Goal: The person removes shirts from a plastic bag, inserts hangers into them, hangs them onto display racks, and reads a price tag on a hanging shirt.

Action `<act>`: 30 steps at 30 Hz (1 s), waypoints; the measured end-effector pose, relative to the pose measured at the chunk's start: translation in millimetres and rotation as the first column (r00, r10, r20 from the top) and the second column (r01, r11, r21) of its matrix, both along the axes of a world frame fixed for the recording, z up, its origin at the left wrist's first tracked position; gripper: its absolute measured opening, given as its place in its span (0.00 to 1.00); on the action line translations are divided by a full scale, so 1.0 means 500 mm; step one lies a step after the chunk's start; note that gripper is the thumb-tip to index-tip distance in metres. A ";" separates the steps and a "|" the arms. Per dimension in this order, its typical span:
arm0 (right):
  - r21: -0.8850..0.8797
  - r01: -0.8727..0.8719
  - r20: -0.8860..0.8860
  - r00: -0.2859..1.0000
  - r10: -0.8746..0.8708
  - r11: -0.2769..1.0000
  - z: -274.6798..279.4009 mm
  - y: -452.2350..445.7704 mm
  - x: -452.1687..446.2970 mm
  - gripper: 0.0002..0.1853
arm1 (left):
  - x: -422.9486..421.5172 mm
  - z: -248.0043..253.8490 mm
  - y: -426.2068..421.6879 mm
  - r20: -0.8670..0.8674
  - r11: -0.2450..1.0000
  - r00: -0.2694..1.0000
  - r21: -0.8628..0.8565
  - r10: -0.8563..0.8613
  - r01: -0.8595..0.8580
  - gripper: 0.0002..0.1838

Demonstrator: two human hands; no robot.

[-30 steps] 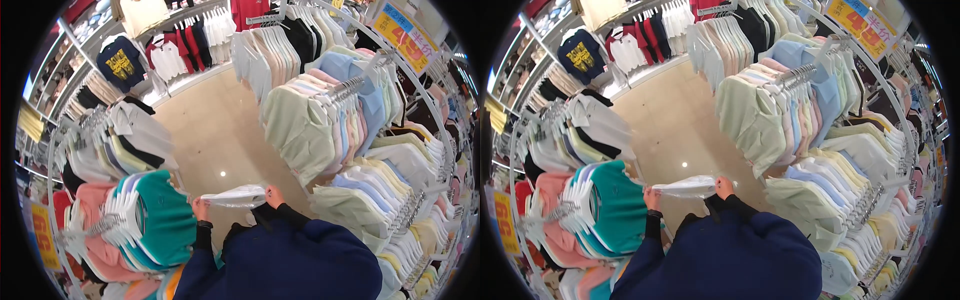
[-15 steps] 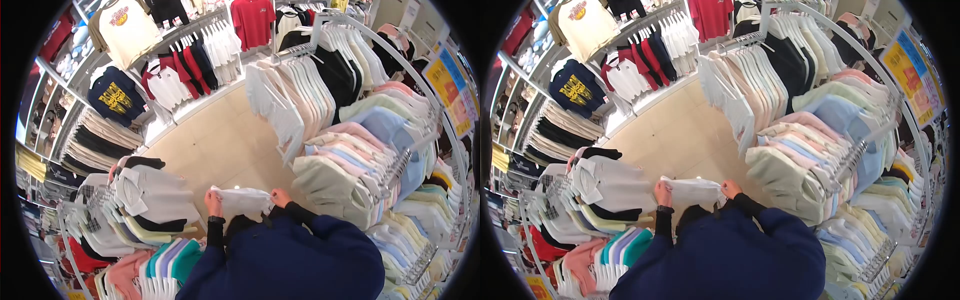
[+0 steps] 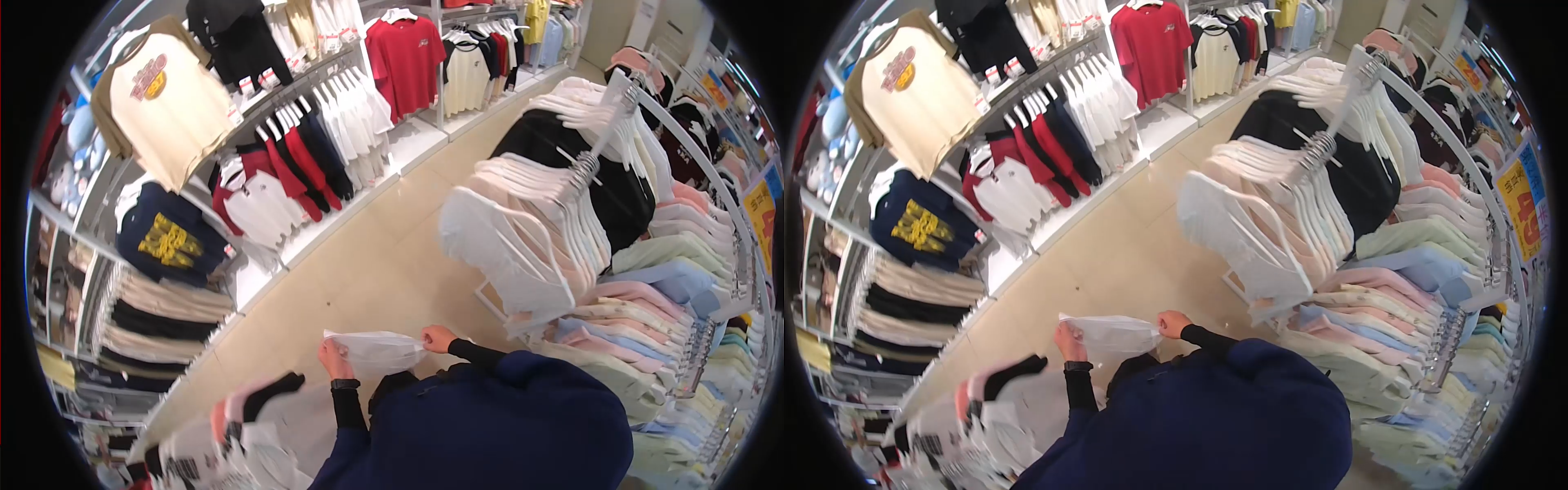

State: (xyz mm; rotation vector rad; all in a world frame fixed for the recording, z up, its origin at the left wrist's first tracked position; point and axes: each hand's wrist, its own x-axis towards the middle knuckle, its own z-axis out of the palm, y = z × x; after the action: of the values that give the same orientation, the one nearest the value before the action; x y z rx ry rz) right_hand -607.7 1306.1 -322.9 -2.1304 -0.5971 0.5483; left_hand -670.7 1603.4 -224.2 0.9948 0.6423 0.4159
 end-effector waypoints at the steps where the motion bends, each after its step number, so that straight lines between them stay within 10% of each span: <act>1: -0.012 0.041 -0.006 0.999 -0.041 0.999 0.008 0.031 0.040 0.08 | 0.054 0.013 0.027 -0.001 0.999 1.000 -0.023 -0.029 0.029 0.08; 13: 0.010 0.421 0.104 0.902 -0.420 0.907 0.061 0.252 0.432 0.07 | 0.607 0.046 0.273 -0.160 0.959 0.958 0.123 -0.237 0.257 0.03; 30: -0.032 0.774 0.055 0.634 -0.772 0.633 0.007 0.144 1.125 0.10 | 1.451 0.081 0.075 -0.166 0.724 0.760 0.234 -0.628 0.649 0.08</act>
State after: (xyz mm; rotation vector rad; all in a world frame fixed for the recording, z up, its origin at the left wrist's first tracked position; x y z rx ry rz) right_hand -45.1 1378.1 -319.6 -2.1907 0.3627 0.0239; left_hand 54.8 1640.8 -183.7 1.4379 0.2660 -0.1612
